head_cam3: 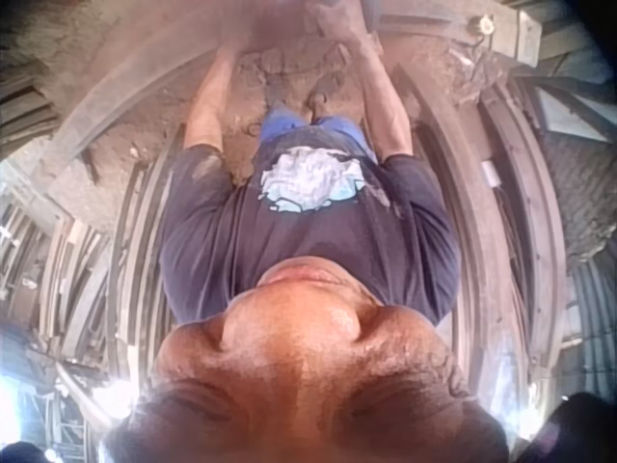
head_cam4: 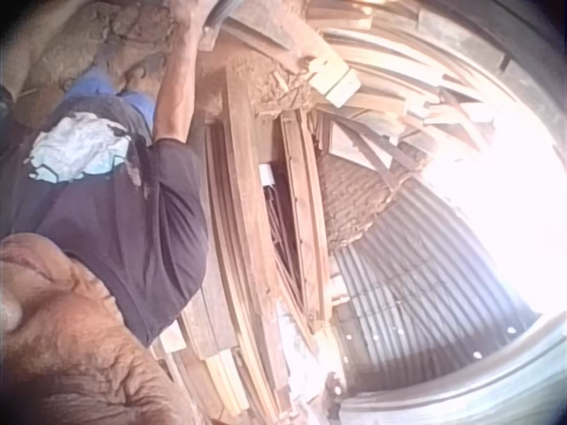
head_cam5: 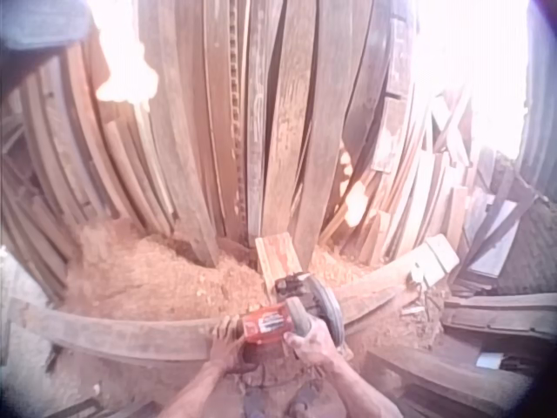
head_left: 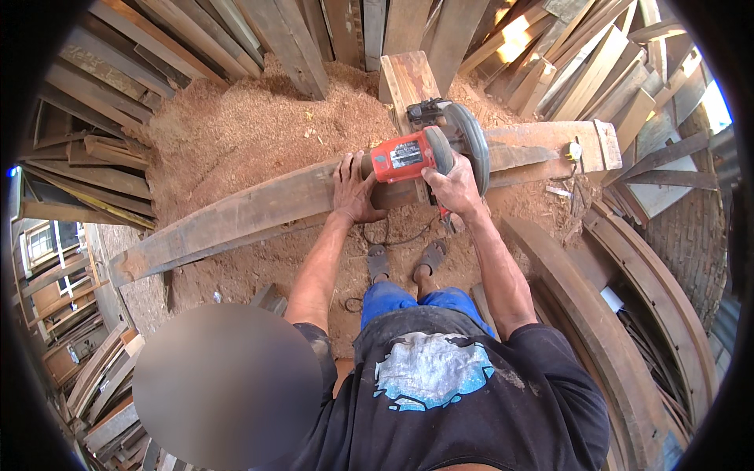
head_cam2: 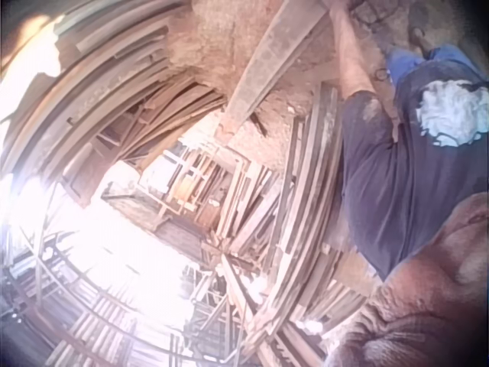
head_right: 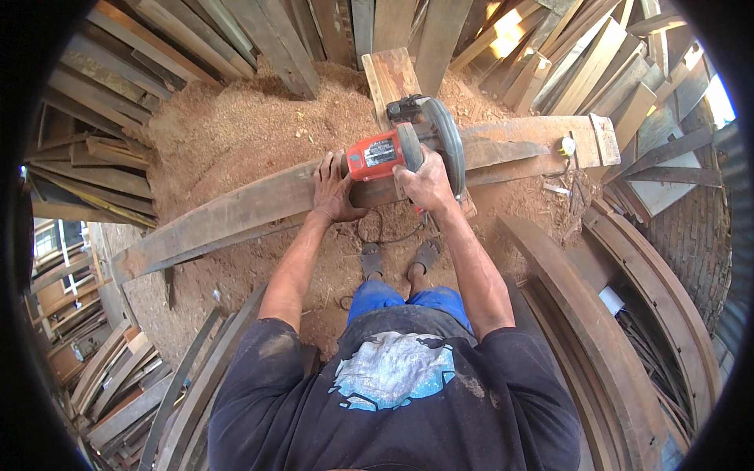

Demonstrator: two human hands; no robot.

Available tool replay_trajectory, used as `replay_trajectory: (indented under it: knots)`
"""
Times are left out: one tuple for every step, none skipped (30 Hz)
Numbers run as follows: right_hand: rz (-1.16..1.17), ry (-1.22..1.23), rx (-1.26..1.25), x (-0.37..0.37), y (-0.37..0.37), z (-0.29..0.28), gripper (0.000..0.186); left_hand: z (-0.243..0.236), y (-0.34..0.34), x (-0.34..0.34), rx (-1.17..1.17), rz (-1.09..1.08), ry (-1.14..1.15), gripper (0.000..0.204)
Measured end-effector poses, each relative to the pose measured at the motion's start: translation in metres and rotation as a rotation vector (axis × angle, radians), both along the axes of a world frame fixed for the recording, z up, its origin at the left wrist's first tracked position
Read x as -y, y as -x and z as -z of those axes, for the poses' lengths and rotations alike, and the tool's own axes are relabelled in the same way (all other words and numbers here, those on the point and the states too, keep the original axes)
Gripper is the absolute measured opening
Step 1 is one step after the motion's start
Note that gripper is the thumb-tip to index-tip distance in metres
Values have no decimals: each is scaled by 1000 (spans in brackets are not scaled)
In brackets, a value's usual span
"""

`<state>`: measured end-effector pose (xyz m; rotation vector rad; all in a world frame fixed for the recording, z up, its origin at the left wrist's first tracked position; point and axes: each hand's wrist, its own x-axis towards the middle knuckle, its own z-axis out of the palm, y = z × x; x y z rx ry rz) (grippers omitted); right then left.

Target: The person measures a wooden beam with a tape measure, marks it using a pencil, and cuts the end off using a circular saw.

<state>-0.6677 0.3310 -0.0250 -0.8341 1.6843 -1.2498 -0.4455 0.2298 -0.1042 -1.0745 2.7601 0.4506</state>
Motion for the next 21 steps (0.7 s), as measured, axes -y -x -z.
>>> replay_trajectory:
  knots:
    - [-2, 3, -34, 2, 2, 2, 31, -1, 1, 0, 12, 2, -2, 110]
    - [0, -15, -8, 3, 4, 3, 32, -2, 2, 0, 23, 3, -5, 110]
    - [-1, -33, 19, 6, 6, 3, 32, -3, 1, 0, 36, 2, -7, 110]
    - [-2, -51, 47, 8, 7, 3, 32, -3, 1, 0, 50, -3, -12, 110]
    - [-2, -35, 32, 8, 5, 3, 32, -3, 1, -1, 63, -8, -16, 110]
    - [-1, -19, 15, 7, 4, 2, 32, -3, 2, 0, 74, -11, -20, 109]
    - [0, -2, -3, 7, 4, 2, 32, -4, 2, 0, 70, -10, -22, 109]
    - [3, -10, 6, 8, 4, 5, 32, -5, 2, 0, 67, -10, -24, 109]
    - [8, -18, 14, 9, 4, 8, 32, -6, 2, 0, 62, -7, -26, 108]
    - [13, -27, 22, 9, 5, 11, 32, -6, 2, 0, 64, -2, -22, 112]
    - [10, -22, 7, 8, 6, 13, 33, -5, 2, 0, 66, 2, -18, 115]
    - [6, -18, -7, 8, 6, 12, 33, -4, 2, 0, 67, 5, -13, 118]
    - [1, -13, -22, 8, 5, 11, 34, -4, 2, 0, 66, 3, -15, 118]
    - [5, 2, -42, 8, 4, 10, 34, -4, 2, 0, 65, 1, -16, 117]
    - [12, 16, -64, 9, 4, 11, 34, -4, 3, 0, 62, 3, -17, 117]
    - [20, 31, -87, 9, 4, 11, 35, -5, 3, 0, 54, -1, -17, 113]
    - [27, 35, -82, 9, 4, 11, 35, -6, 4, 0, 46, -5, -17, 109]
    - [35, 40, -78, 9, 4, 12, 35, -6, 4, 0, 37, -8, -16, 106]
    - [43, 45, -75, 10, 4, 12, 34, -7, 4, 0, 40, -4, -15, 105]
    - [37, 35, -77, 10, 4, 12, 34, -9, 3, 0, 43, 1, -14, 105]
    - [29, 25, -80, 10, 4, 10, 35, -9, 3, 1, 46, 5, -13, 105]
